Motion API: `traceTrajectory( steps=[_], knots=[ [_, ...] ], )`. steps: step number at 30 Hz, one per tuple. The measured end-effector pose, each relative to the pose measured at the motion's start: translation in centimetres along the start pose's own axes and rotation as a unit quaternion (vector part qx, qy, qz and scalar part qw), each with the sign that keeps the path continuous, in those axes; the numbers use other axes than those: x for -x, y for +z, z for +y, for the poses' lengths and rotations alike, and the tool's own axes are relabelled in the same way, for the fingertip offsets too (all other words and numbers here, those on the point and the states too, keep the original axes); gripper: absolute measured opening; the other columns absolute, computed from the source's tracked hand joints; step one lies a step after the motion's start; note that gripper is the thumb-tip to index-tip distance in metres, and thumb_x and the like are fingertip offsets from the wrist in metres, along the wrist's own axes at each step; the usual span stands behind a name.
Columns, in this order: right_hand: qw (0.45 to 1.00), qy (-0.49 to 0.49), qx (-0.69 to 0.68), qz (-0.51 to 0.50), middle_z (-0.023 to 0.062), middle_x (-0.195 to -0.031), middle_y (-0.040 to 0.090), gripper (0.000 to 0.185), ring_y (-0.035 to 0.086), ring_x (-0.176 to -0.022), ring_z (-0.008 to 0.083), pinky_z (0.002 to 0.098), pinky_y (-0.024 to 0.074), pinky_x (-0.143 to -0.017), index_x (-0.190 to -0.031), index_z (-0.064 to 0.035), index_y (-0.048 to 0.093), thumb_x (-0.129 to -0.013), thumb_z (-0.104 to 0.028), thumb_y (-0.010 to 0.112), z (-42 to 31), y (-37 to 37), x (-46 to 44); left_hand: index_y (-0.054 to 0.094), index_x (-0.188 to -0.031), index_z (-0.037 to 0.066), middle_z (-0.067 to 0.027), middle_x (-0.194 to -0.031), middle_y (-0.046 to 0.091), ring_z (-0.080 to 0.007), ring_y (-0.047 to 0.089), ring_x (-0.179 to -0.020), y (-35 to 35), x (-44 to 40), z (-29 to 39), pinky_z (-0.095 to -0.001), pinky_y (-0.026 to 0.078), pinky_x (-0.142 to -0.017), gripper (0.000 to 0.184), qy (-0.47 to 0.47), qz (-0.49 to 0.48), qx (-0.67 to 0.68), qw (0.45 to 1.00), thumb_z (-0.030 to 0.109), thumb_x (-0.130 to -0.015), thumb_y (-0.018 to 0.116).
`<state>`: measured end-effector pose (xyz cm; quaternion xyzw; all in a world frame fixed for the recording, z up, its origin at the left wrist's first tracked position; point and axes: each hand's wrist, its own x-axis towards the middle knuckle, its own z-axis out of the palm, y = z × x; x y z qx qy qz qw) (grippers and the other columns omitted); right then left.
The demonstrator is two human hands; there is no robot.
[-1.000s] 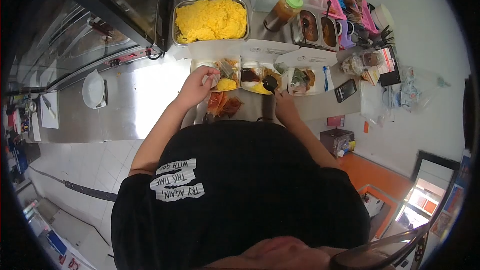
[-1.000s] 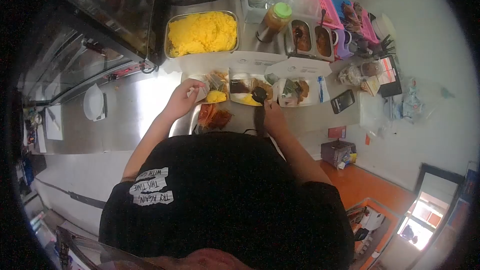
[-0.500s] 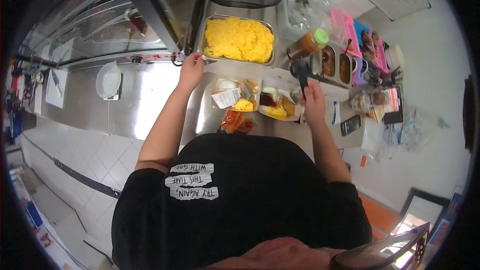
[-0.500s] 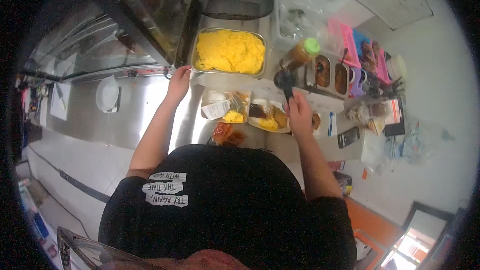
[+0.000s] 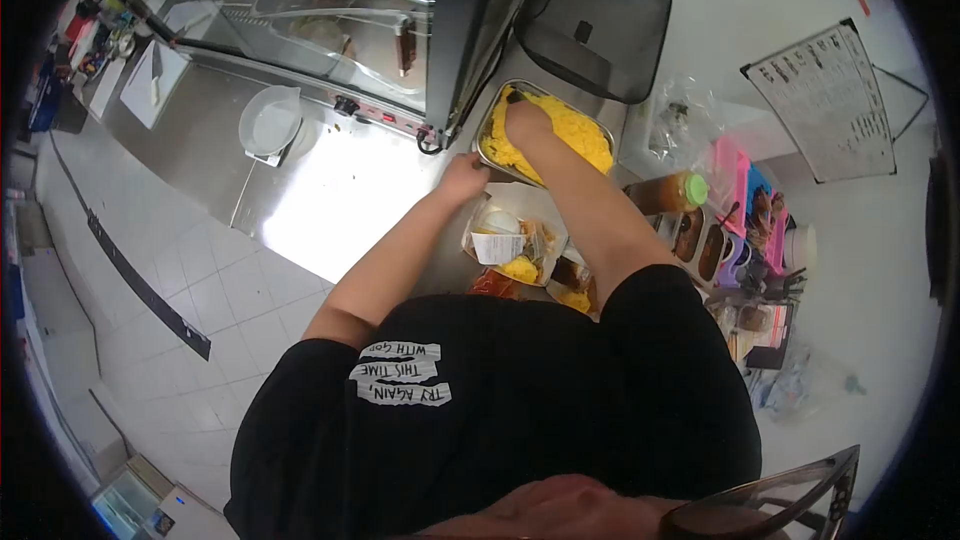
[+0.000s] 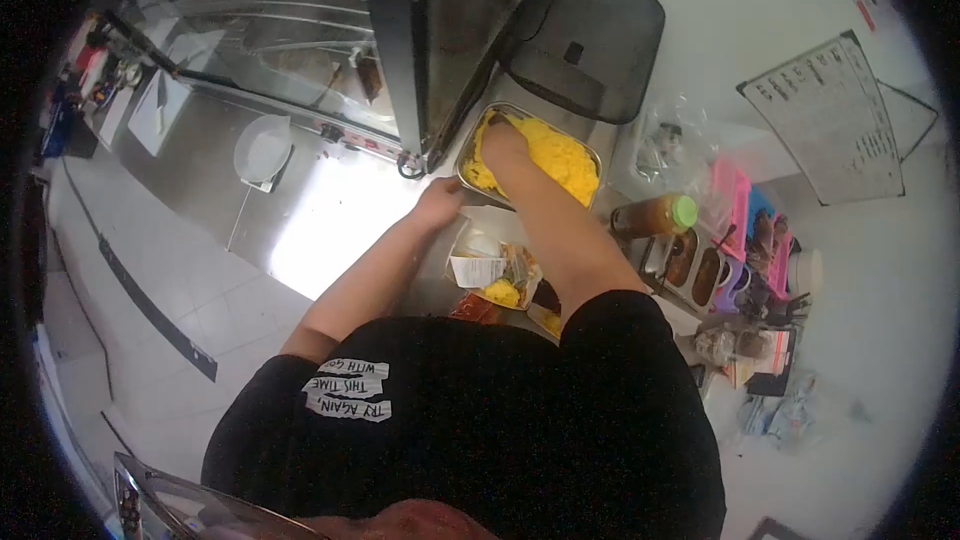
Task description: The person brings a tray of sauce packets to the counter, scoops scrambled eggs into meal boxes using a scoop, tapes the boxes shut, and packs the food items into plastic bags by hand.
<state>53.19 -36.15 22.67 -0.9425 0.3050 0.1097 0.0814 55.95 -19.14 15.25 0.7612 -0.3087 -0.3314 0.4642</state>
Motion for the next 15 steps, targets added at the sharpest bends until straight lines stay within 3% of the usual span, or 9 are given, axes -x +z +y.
traceTrajectory(
  steps=[3,8,12,13,15],
  knots=[
    [0.997,-0.050,0.036,-0.050,0.0230,-0.103,0.067,0.026,0.067,-0.094,0.0352,0.0424,0.0530,-0.082,-0.099,0.0017,0.070,-0.084,-0.011,0.052,-2.1,0.9,1.4,0.065,-0.101,-0.002,-0.0310,-0.105,0.059,-0.0433,0.056,-0.104,1.2,-0.7,-2.1,-0.0437,0.045,-0.094,0.037,0.025,0.006,0.011,1.000,0.022,-0.075,0.058],
    [0.985,-0.093,0.022,-0.147,0.0241,-0.098,0.067,0.026,0.067,-0.092,0.0356,0.0408,0.0530,-0.079,-0.098,0.0034,0.069,-0.078,-0.010,0.058,-2.0,0.7,3.4,0.065,-0.097,-0.004,-0.0306,-0.101,0.059,-0.0436,0.056,-0.102,0.9,-1.2,-3.0,-0.0441,0.046,-0.092,0.036,0.072,-0.011,-0.017,0.997,0.022,-0.073,0.058],
    [0.977,-0.165,-0.005,-0.138,0.0223,-0.091,0.069,0.025,0.068,-0.082,0.0320,0.0374,0.0527,-0.073,-0.099,0.0053,0.068,-0.081,-0.008,0.057,0.5,2.2,2.9,0.066,-0.094,-0.004,-0.0304,-0.101,0.059,-0.0440,0.056,-0.101,0.4,-0.7,-2.1,-0.0451,0.046,-0.091,0.037,0.079,-0.022,-0.040,0.996,0.022,-0.070,0.059],
    [0.976,-0.098,-0.123,-0.154,0.0197,-0.086,0.068,0.023,0.065,-0.073,0.0295,0.0374,0.0501,-0.064,-0.097,0.0049,0.068,-0.082,-0.008,0.057,1.2,2.5,2.9,0.066,-0.094,-0.004,-0.0305,-0.101,0.059,-0.0439,0.056,-0.101,0.2,-0.6,-1.7,-0.0452,0.046,-0.091,0.036,0.067,-0.029,-0.034,0.997,0.022,-0.070,0.058],
    [0.919,0.036,-0.351,-0.177,0.0146,-0.076,0.065,0.019,0.059,-0.056,0.0244,0.0374,0.0451,-0.047,-0.094,0.0040,0.067,-0.085,-0.009,0.057,2.5,3.3,2.7,0.066,-0.093,-0.004,-0.0307,-0.100,0.059,-0.0438,0.056,-0.101,-0.3,-0.1,-0.9,-0.0454,0.046,-0.091,0.036,0.042,-0.041,-0.021,0.998,0.023,-0.070,0.058]
  ],
)
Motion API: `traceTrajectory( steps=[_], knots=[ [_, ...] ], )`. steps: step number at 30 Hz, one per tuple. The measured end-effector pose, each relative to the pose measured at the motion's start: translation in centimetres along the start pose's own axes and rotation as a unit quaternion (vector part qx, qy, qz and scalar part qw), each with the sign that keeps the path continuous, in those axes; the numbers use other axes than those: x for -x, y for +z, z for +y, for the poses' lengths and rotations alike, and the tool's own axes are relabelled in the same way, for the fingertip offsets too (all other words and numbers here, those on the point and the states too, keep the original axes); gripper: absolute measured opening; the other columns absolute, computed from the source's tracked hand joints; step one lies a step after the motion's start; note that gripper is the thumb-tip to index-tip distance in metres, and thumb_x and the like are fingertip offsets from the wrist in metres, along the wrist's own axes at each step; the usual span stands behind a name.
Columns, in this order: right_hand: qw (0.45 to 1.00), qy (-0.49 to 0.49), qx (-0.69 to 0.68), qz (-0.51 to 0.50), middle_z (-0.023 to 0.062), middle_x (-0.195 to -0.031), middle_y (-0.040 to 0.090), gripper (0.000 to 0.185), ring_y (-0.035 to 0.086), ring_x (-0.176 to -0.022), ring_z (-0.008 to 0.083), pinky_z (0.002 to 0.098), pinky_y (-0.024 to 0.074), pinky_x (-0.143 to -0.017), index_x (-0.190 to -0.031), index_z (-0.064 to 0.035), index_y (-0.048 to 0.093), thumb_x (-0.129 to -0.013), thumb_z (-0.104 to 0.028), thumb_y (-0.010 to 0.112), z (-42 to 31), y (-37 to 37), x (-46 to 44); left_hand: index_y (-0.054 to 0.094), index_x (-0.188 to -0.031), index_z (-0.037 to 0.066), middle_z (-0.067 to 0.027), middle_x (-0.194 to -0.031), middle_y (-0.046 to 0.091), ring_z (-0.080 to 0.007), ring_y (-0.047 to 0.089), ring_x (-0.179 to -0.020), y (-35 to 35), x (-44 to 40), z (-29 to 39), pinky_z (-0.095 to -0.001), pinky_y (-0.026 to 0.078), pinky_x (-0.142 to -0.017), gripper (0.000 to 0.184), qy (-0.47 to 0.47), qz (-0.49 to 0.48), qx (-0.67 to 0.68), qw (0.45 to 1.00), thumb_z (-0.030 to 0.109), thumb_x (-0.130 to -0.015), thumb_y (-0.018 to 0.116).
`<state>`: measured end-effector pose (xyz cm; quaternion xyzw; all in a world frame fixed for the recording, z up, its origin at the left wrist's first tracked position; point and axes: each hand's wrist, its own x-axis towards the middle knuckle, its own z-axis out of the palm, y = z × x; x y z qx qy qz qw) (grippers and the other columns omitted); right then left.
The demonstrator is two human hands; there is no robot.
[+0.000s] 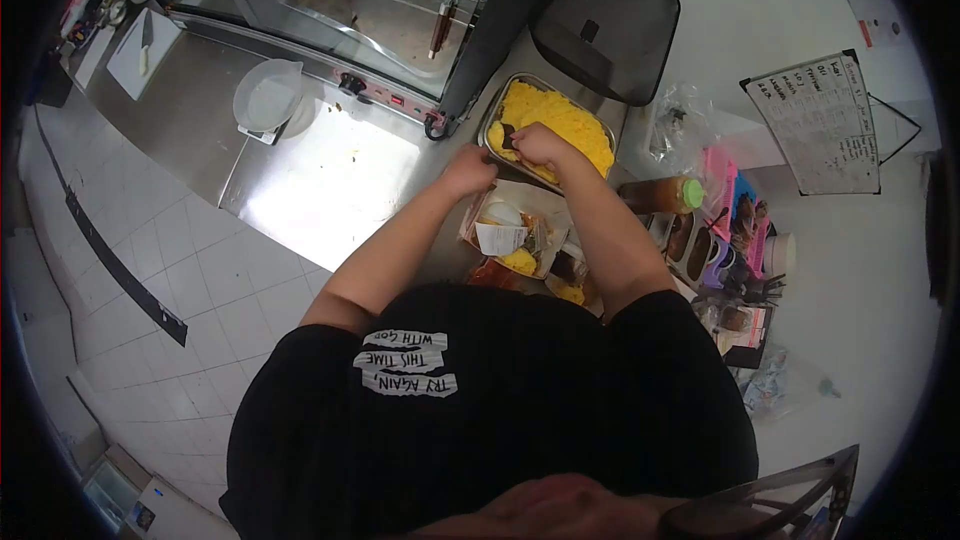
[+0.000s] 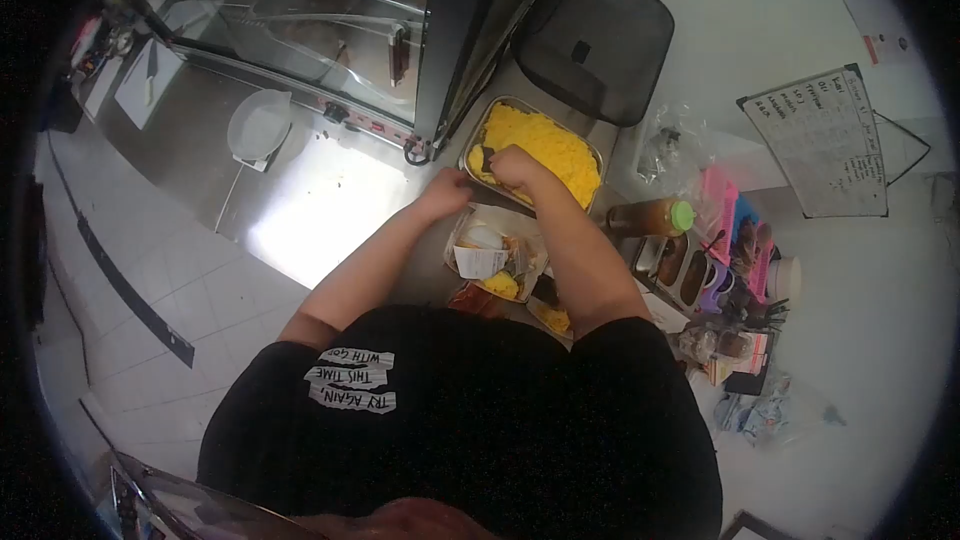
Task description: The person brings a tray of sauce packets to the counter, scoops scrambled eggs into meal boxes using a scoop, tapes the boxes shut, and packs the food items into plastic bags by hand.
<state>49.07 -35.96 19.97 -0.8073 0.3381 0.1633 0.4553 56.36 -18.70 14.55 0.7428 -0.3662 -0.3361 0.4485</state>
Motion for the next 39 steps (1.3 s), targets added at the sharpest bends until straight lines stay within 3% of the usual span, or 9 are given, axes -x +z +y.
traceTrajectory(
  steps=[3,6,12,17,21,23,26,34,39],
  knots=[
    [0.964,0.091,-0.248,-0.014,0.0070,-0.065,0.055,0.013,0.044,-0.046,0.0144,0.0308,0.0304,-0.038,-0.091,0.0018,0.062,-0.090,-0.006,0.052,1.2,0.0,-0.3,0.065,-0.095,-0.004,-0.0307,-0.103,0.059,-0.0442,0.055,-0.101,-0.3,0.4,0.6,-0.0458,0.045,-0.092,0.038,0.017,0.004,-0.040,0.999,0.024,-0.071,0.057],
    [0.949,0.136,-0.285,-0.006,0.0032,-0.071,0.049,0.010,0.035,-0.050,0.0088,0.0237,0.0266,-0.042,-0.096,-0.0021,0.054,-0.095,-0.007,0.045,0.7,-0.3,0.7,0.061,-0.114,0.000,-0.0276,-0.109,0.059,-0.0405,0.054,-0.108,0.1,0.5,0.2,-0.0408,0.043,-0.095,0.041,0.020,0.022,-0.077,0.997,0.017,-0.077,0.058],
    [0.867,0.087,-0.490,0.017,0.0064,-0.078,0.051,0.006,0.034,-0.050,0.0102,0.0247,0.0283,-0.042,-0.091,-0.0050,0.051,-0.095,-0.007,0.047,2.7,-2.9,3.9,0.054,-0.122,-0.002,-0.0261,-0.113,0.056,-0.0398,0.056,-0.105,-1.6,4.8,1.5,-0.0416,0.047,-0.090,0.041,0.105,0.197,-0.058,0.973,0.017,-0.086,0.058],
    [0.846,0.002,-0.527,0.083,0.0055,-0.079,0.053,0.009,0.038,-0.054,0.0093,0.0227,0.0307,-0.047,-0.102,-0.0047,0.053,-0.096,-0.010,0.049,4.4,-6.4,10.2,0.049,-0.131,0.003,-0.0164,-0.117,0.056,-0.0270,0.058,-0.102,-4.6,10.9,0.3,-0.0368,0.049,-0.085,0.044,0.138,0.159,-0.030,0.977,0.007,-0.088,0.057],
    [0.822,-0.080,-0.558,0.081,0.0027,-0.079,0.054,0.014,0.042,-0.059,0.0081,0.0228,0.0333,-0.050,-0.108,-0.0037,0.054,-0.097,-0.012,0.050,7.8,-9.5,17.7,0.049,-0.136,0.011,-0.0078,-0.118,0.058,-0.0180,0.056,-0.102,-7.3,15.7,0.4,-0.0304,0.046,-0.085,0.042,0.045,0.097,0.017,0.994,0.009,-0.094,0.054],
    [0.828,-0.084,-0.544,0.109,0.0015,-0.081,0.056,0.026,0.042,-0.061,0.0077,0.0227,0.0361,-0.057,-0.120,-0.0012,0.053,-0.096,-0.012,0.051,8.8,-10.2,22.9,0.049,-0.137,0.010,-0.0075,-0.120,0.059,-0.0163,0.055,-0.106,-8.2,17.1,0.4,-0.0303,0.045,-0.087,0.040,-0.003,0.077,0.005,0.997,0.011,-0.097,0.050],
    [0.817,-0.088,-0.548,0.154,0.0022,-0.083,0.057,0.029,0.043,-0.062,0.0076,0.0224,0.0352,-0.056,-0.121,-0.0004,0.055,-0.095,-0.012,0.054,10.5,-9.6,30.5,0.048,-0.137,0.008,-0.0093,-0.123,0.059,-0.0165,0.054,-0.110,-8.5,18.4,1.6,-0.0297,0.043,-0.092,0.039,-0.063,0.048,0.012,0.997,0.015,-0.099,0.047],
    [0.771,0.036,-0.573,0.277,0.0012,-0.076,0.055,0.012,0.042,-0.058,0.0078,0.0214,0.0323,-0.052,-0.102,-0.0022,0.057,-0.095,-0.012,0.054,20.7,-2.6,44.3,0.051,-0.130,0.005,-0.0090,-0.121,0.059,-0.0171,0.054,-0.110,-6.7,17.8,4.3,-0.0300,0.042,-0.095,0.033,-0.017,-0.011,0.006,1.000,0.010,-0.098,0.047],
    [0.735,0.080,-0.572,0.354,0.0006,-0.074,0.054,0.021,0.043,-0.056,0.0086,0.0223,0.0336,-0.051,-0.114,-0.0019,0.056,-0.095,-0.012,0.054,27.4,1.5,46.7,0.056,-0.121,0.006,-0.0048,-0.117,0.060,-0.0140,0.054,-0.104,-4.1,16.1,8.8,-0.0278,0.043,-0.088,0.025,0.061,-0.102,-0.008,0.993,0.010,-0.098,0.048]
  ],
)
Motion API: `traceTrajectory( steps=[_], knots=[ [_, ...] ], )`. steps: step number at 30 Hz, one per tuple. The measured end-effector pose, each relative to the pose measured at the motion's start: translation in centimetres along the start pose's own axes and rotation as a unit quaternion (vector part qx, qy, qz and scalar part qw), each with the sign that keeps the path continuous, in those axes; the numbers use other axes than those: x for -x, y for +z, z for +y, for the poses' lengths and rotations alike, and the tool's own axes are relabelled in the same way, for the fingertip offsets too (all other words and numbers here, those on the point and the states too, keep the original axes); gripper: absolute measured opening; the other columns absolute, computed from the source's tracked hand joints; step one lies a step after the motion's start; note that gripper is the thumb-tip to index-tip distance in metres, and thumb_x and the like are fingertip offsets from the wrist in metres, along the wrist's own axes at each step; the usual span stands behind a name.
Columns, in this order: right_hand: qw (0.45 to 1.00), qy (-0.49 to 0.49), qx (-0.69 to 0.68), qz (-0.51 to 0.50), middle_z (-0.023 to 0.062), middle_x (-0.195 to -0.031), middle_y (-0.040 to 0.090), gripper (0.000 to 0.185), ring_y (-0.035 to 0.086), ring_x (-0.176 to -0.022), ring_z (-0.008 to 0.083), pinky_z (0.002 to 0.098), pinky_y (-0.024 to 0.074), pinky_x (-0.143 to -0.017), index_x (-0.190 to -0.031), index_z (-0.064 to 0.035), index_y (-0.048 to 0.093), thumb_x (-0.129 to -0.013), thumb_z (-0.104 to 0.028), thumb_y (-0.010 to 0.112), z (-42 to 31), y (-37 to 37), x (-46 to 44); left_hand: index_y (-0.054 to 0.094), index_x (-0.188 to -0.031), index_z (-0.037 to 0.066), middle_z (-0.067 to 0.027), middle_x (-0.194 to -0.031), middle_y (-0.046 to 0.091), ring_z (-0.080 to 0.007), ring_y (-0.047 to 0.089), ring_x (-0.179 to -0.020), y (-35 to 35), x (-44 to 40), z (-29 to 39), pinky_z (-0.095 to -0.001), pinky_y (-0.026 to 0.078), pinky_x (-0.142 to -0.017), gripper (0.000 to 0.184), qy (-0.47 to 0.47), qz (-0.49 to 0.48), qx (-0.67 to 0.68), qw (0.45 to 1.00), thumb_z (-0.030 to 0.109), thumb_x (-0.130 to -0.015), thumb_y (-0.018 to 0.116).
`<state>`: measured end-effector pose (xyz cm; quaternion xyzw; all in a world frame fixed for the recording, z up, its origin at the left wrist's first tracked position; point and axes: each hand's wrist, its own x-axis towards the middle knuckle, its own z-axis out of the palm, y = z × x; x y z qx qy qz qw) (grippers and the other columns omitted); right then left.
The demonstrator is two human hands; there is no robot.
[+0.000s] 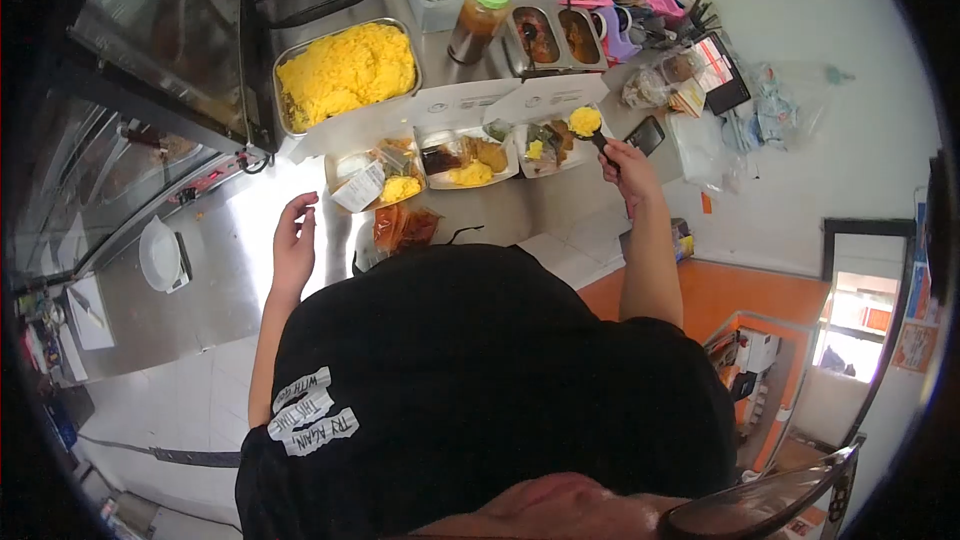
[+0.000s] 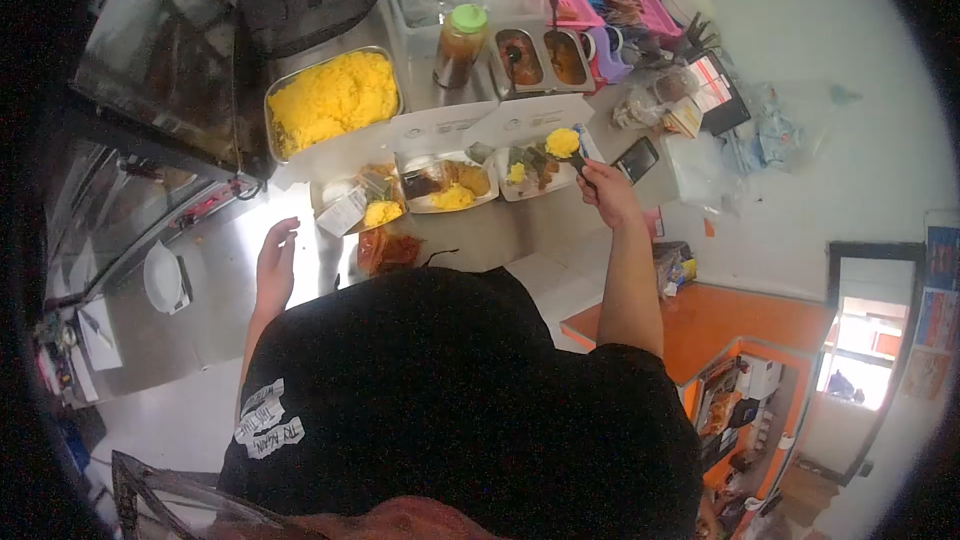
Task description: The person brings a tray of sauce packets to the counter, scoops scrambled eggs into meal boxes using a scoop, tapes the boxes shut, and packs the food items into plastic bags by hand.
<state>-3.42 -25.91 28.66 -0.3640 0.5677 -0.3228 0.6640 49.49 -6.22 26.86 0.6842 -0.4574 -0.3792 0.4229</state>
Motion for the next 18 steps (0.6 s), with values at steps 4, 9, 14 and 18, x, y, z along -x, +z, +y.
traceTrajectory(
  steps=[4,9,14,18],
  knots=[
    [0.955,-0.090,0.256,0.123,0.0041,-0.074,0.055,0.020,0.048,-0.058,0.0139,0.0280,0.0406,-0.054,-0.109,-0.0032,0.062,-0.093,-0.013,0.054,5.2,-3.8,-3.0,0.056,-0.119,0.006,-0.0038,-0.115,0.060,-0.0129,0.053,-0.102,1.8,-1.9,1.8,-0.0276,0.043,-0.086,0.023,0.010,-0.046,0.020,0.999,0.009,-0.097,0.050],
    [0.686,-0.220,0.668,0.190,0.0201,-0.082,0.054,0.032,0.056,-0.082,0.0386,0.0464,0.0462,-0.073,-0.113,-0.0035,0.065,-0.084,-0.003,0.050,11.3,-3.0,-3.6,0.057,-0.120,0.006,-0.0044,-0.116,0.061,-0.0121,0.055,-0.102,2.9,-2.3,1.5,-0.0279,0.043,-0.084,0.024,0.032,-0.076,-0.006,0.997,0.010,-0.098,0.050],
    [0.699,-0.296,0.593,0.268,0.0210,-0.083,0.054,0.036,0.056,-0.083,0.0374,0.0448,0.0465,-0.074,-0.122,-0.0019,0.058,-0.087,-0.001,0.049,11.8,-0.9,-1.9,0.057,-0.120,0.007,-0.0040,-0.115,0.061,-0.0122,0.055,-0.101,2.6,-1.5,0.4,-0.0272,0.043,-0.083,0.024,0.017,-0.071,-0.007,0.997,0.011,-0.098,0.050],
    [0.762,-0.373,0.441,0.294,0.0172,-0.089,0.060,0.027,0.059,-0.082,0.0293,0.0364,0.0470,-0.078,-0.116,-0.0003,0.059,-0.094,-0.007,0.046,9.2,1.4,-1.8,0.058,-0.119,0.007,-0.0031,-0.114,0.061,-0.0119,0.055,-0.100,1.7,-0.5,-0.4,-0.0269,0.044,-0.082,0.023,-0.004,-0.046,0.000,0.999,0.011,-0.098,0.050]
  ],
)
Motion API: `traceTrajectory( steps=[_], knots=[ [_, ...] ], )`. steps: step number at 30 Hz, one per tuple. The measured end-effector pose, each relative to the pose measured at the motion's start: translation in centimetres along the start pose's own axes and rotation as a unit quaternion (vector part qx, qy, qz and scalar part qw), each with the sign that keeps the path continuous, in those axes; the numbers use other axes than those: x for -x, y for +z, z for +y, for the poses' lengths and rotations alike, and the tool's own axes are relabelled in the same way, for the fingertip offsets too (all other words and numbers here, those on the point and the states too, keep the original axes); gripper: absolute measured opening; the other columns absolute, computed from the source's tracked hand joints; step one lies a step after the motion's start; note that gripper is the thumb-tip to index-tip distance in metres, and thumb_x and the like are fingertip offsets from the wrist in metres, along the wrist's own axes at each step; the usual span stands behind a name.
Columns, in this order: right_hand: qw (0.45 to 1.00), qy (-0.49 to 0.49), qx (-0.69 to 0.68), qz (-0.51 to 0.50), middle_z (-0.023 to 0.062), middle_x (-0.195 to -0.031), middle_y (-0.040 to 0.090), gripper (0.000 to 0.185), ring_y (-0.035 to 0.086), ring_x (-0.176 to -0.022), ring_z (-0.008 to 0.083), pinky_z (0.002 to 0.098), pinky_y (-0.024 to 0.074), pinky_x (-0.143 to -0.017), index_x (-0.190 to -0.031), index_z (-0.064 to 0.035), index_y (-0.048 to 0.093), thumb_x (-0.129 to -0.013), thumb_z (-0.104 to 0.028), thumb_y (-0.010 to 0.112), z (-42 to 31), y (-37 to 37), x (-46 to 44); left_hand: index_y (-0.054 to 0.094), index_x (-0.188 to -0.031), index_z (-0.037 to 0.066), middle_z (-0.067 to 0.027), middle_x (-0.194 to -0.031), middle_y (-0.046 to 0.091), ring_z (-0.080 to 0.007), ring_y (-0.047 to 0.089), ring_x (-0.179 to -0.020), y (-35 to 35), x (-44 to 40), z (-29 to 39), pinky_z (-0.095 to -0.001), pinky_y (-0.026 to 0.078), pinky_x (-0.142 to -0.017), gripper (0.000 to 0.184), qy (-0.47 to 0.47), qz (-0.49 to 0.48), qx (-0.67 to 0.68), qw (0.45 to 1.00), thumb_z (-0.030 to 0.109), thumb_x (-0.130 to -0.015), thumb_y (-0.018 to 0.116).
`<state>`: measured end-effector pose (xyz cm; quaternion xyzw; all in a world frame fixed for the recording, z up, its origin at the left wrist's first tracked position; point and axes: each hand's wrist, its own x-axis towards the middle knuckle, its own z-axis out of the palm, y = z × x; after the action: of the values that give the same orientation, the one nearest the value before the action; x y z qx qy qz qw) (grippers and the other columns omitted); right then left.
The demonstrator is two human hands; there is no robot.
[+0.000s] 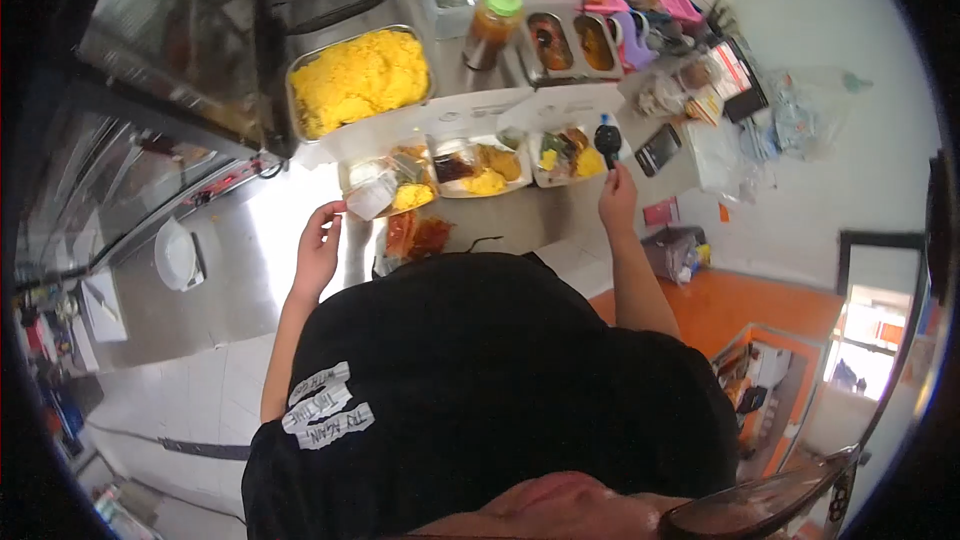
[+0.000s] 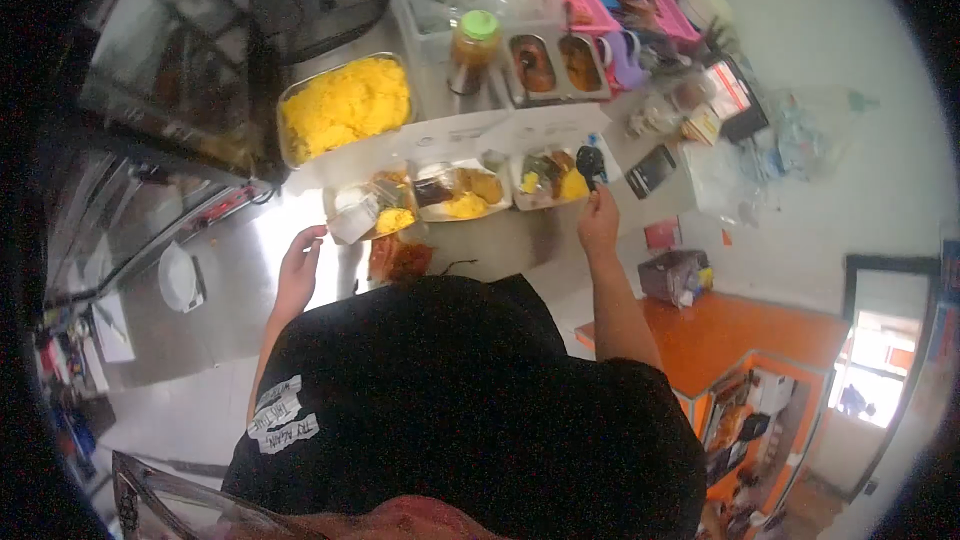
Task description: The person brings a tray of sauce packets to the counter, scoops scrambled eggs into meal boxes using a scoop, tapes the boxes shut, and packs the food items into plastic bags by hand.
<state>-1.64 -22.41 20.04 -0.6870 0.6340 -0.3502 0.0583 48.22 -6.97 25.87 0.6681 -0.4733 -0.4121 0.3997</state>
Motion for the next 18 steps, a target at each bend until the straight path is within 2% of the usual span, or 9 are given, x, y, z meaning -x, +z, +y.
traceTrajectory(
  steps=[3,6,7,10,11,14,17,18],
  knots=[
    [0.964,0.062,-0.230,-0.120,0.0096,-0.089,0.062,0.024,0.058,-0.081,0.0170,0.0295,0.0463,-0.077,-0.113,0.0018,0.059,-0.096,-0.011,0.049,-5.6,0.5,-3.7,0.058,-0.117,0.007,-0.0029,-0.113,0.061,-0.0115,0.055,-0.100,-0.8,1.2,-0.1,-0.0272,0.044,-0.082,0.022,-0.016,0.024,0.007,1.000,0.010,-0.098,0.050],
    [0.909,0.091,-0.325,-0.246,0.0033,-0.088,0.060,0.023,0.055,-0.083,0.0094,0.0257,0.0457,-0.076,-0.111,0.0035,0.060,-0.094,-0.011,0.055,-12.3,-0.1,-7.0,0.058,-0.119,0.007,-0.0037,-0.114,0.061,-0.0115,0.055,-0.101,-1.5,2.3,0.0,-0.0272,0.045,-0.084,0.023,-0.049,0.042,-0.003,0.998,0.011,-0.098,0.050],
    [0.898,0.052,-0.310,-0.307,0.0050,-0.088,0.062,0.023,0.057,-0.081,0.0113,0.0259,0.0467,-0.075,-0.110,0.0040,0.061,-0.092,-0.010,0.058,-12.9,-1.0,-7.7,0.058,-0.119,0.007,-0.0040,-0.115,0.061,-0.0116,0.055,-0.101,-1.7,2.7,-0.4,-0.0273,0.045,-0.084,0.023,-0.043,0.048,0.005,0.998,0.011,-0.098,0.049],
    [0.874,0.039,-0.230,-0.427,0.0067,-0.092,0.064,0.024,0.058,-0.081,0.0115,0.0257,0.0469,-0.076,-0.112,0.0034,0.062,-0.093,-0.010,0.057,-9.9,-3.0,-7.6,0.057,-0.119,0.005,-0.0049,-0.115,0.061,-0.0127,0.054,-0.104,-2.0,3.7,-1.5,-0.0281,0.043,-0.089,0.023,-0.049,0.054,0.027,0.997,0.011,-0.099,0.048],
    [0.885,0.056,-0.136,-0.442,0.0124,-0.095,0.064,0.024,0.061,-0.086,0.0195,0.0307,0.0483,-0.077,-0.113,0.0019,0.062,-0.091,-0.008,0.056,-10.4,-4.5,-7.5,0.057,-0.118,0.005,-0.0047,-0.116,0.061,-0.0127,0.053,-0.104,-2.2,4.2,-1.7,-0.0278,0.043,-0.089,0.023,-0.054,0.055,0.024,0.997,0.011,-0.099,0.048],
    [0.928,-0.082,0.062,-0.358,0.0169,-0.093,0.061,0.026,0.060,-0.089,0.0308,0.0381,0.0484,-0.077,-0.113,-0.0011,0.064,-0.090,-0.007,0.053,-6.3,-4.5,-5.6,0.057,-0.119,0.003,-0.0046,-0.117,0.060,-0.0129,0.054,-0.105,-2.5,5.0,-2.9,-0.0267,0.042,-0.090,0.023,-0.081,0.056,0.032,0.995,0.011,-0.099,0.048],
    [0.932,-0.163,0.092,-0.309,0.0193,-0.089,0.057,0.029,0.055,-0.088,0.0382,0.0439,0.0464,-0.076,-0.113,-0.0047,0.065,-0.087,-0.005,0.052,-3.8,-2.4,-4.3,0.057,-0.119,0.003,-0.0050,-0.117,0.060,-0.0129,0.054,-0.105,-2.3,5.4,-3.6,-0.0263,0.042,-0.090,0.024,-0.090,0.041,0.030,0.995,0.011,-0.099,0.048],
    [0.927,-0.185,0.097,-0.311,0.0187,-0.088,0.056,0.029,0.055,-0.088,0.0373,0.0438,0.0462,-0.075,-0.113,-0.0052,0.065,-0.087,-0.005,0.052,-3.2,-1.7,-3.8,0.057,-0.119,0.003,-0.0053,-0.116,0.061,-0.0127,0.054,-0.105,-2.1,5.2,-3.6,-0.0262,0.042,-0.090,0.024,-0.086,0.032,0.027,0.995,0.011,-0.099,0.047]
  ],
)
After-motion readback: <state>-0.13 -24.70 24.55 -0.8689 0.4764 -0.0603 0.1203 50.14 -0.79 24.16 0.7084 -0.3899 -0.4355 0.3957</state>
